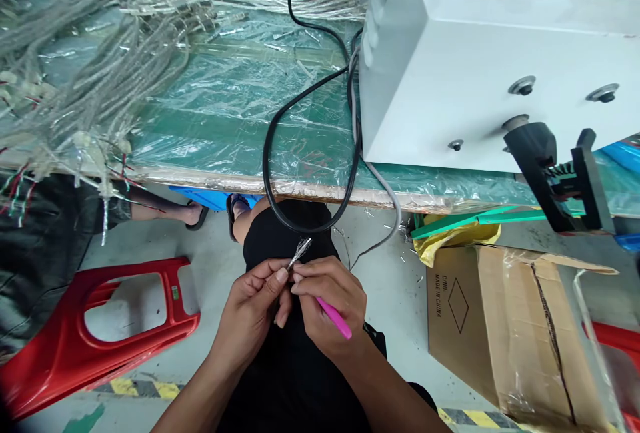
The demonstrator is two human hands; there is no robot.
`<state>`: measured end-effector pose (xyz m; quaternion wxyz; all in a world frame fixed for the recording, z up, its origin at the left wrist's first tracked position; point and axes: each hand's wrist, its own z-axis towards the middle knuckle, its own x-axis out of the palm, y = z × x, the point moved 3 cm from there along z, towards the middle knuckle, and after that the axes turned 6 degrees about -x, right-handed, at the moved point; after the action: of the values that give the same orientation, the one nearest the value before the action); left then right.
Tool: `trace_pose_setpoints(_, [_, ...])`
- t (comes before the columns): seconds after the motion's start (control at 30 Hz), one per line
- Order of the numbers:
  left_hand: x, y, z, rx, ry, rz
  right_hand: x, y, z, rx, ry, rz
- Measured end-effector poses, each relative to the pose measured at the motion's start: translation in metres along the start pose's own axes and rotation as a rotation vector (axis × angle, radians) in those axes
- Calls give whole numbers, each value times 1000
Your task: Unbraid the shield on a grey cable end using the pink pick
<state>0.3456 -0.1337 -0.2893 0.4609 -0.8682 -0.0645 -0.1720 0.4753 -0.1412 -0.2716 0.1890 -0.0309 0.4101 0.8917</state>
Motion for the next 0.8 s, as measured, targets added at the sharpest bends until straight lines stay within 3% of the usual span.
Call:
trace_pose_setpoints(0.3, [-1, -3, -1, 11, 9, 16, 0, -7, -2, 81, -38, -28])
trace_pose_setpoints(0.63, [-2, 0, 1, -3, 24, -13, -1, -22, 0, 324, -156, -72])
trace_pose_setpoints(0.8, [-2, 1, -1, 2, 18, -39, -5, -23, -1, 292, -227, -58])
